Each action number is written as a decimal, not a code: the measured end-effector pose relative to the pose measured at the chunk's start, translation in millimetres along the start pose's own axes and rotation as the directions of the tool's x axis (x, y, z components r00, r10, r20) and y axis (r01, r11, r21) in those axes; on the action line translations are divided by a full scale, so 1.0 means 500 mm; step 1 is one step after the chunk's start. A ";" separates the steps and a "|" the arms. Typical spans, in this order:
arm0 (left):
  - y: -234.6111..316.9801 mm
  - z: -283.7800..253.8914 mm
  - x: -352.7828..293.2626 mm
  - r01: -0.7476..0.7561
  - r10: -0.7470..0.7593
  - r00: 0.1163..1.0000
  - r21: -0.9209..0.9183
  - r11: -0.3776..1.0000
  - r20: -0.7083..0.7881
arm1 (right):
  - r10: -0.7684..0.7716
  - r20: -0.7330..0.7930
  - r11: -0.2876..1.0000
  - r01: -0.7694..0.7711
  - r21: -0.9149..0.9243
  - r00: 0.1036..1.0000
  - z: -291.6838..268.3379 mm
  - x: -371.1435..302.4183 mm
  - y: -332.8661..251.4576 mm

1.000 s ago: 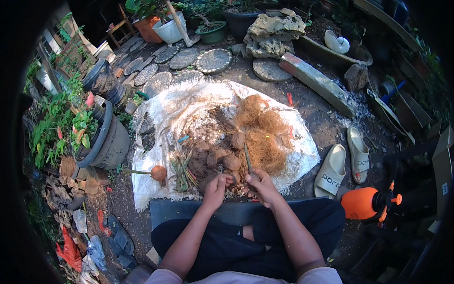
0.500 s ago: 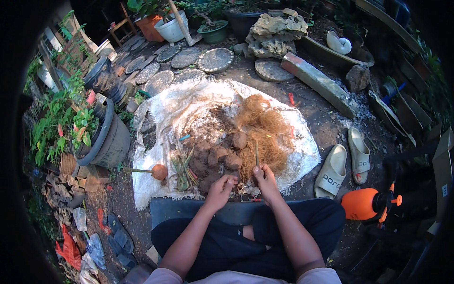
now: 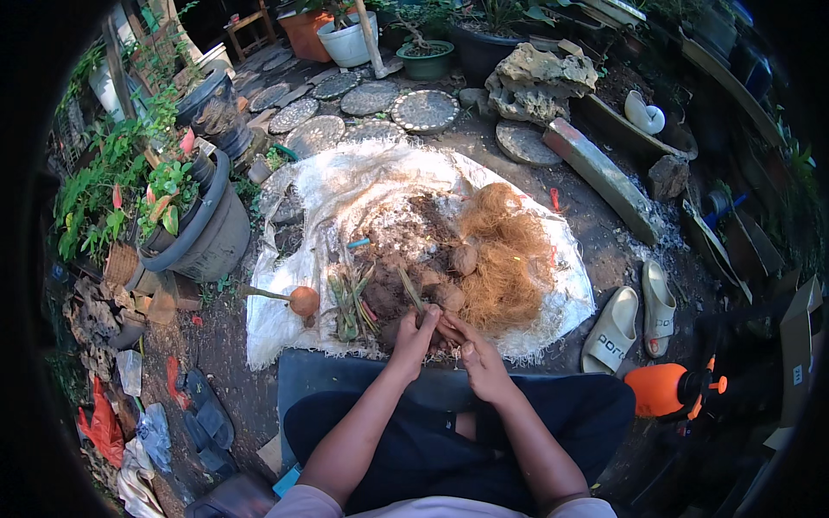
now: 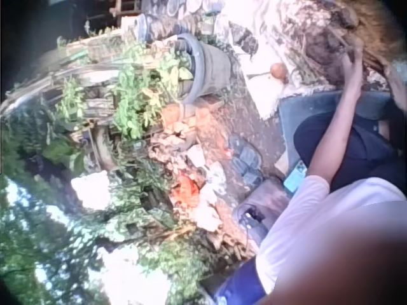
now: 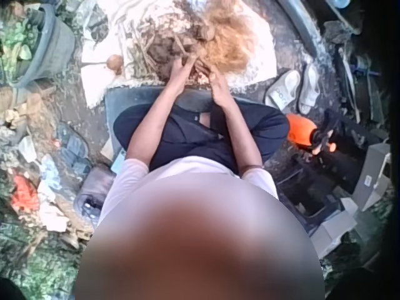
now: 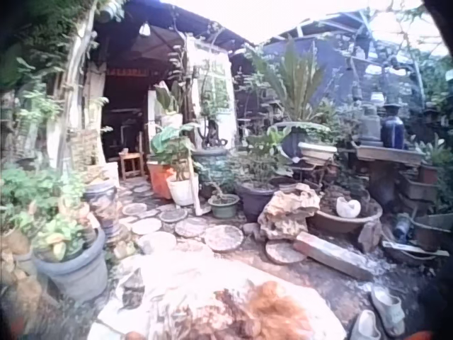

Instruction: The person sits cross-legged on a mat outdoors and repeatedly forms small round balls from a mixture of soil and fibrous material. They roll the mixture between their palms to shape it, then place each finished ball onto a white sack. The person occasionally picks up a small stick or tool but primarily uses their hands to shape the balls.

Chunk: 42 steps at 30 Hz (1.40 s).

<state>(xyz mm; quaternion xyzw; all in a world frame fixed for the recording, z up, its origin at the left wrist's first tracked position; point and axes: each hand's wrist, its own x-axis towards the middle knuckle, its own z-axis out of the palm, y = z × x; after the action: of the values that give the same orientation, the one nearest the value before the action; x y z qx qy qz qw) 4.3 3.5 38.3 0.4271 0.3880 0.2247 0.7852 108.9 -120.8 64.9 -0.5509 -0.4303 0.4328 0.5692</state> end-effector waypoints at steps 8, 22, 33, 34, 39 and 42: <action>0.146 -0.065 -0.054 -0.427 0.396 0.897 -0.615 0.663 -0.197 | 0.054 -0.142 0.989 -0.073 -0.129 0.988 -0.001 0.061 0.025; 0.233 -0.187 -0.123 -0.459 0.510 0.821 -0.826 0.326 -0.255 | 0.143 -0.179 0.287 -0.214 -0.934 0.973 0.069 0.335 0.109; 0.223 -0.193 -0.094 -0.602 0.399 0.798 -0.584 0.545 -0.451 | 0.079 -0.203 0.250 -0.217 -0.944 0.976 0.082 0.284 0.158; 0.221 -0.188 -0.089 -0.599 0.391 0.799 -0.564 0.568 -0.456 | 0.074 -0.185 0.285 -0.198 -0.938 0.980 0.076 0.271 0.155; 0.204 -0.180 -0.057 -0.595 0.426 0.801 -0.482 0.643 -0.420 | -0.050 -0.051 0.340 -0.031 -0.940 0.997 0.053 0.190 0.149; 0.185 -0.172 -0.036 -0.473 0.372 0.876 -0.392 0.789 -0.308 | -0.121 -0.082 0.348 -0.035 -0.937 0.989 0.034 0.142 0.144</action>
<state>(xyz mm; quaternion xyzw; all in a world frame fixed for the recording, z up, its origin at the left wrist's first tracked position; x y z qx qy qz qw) -77.4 83.1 95.2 0.2803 0.3003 0.5247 0.7456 109.3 -46.5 -5.7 -0.7936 -0.5746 0.0561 0.1924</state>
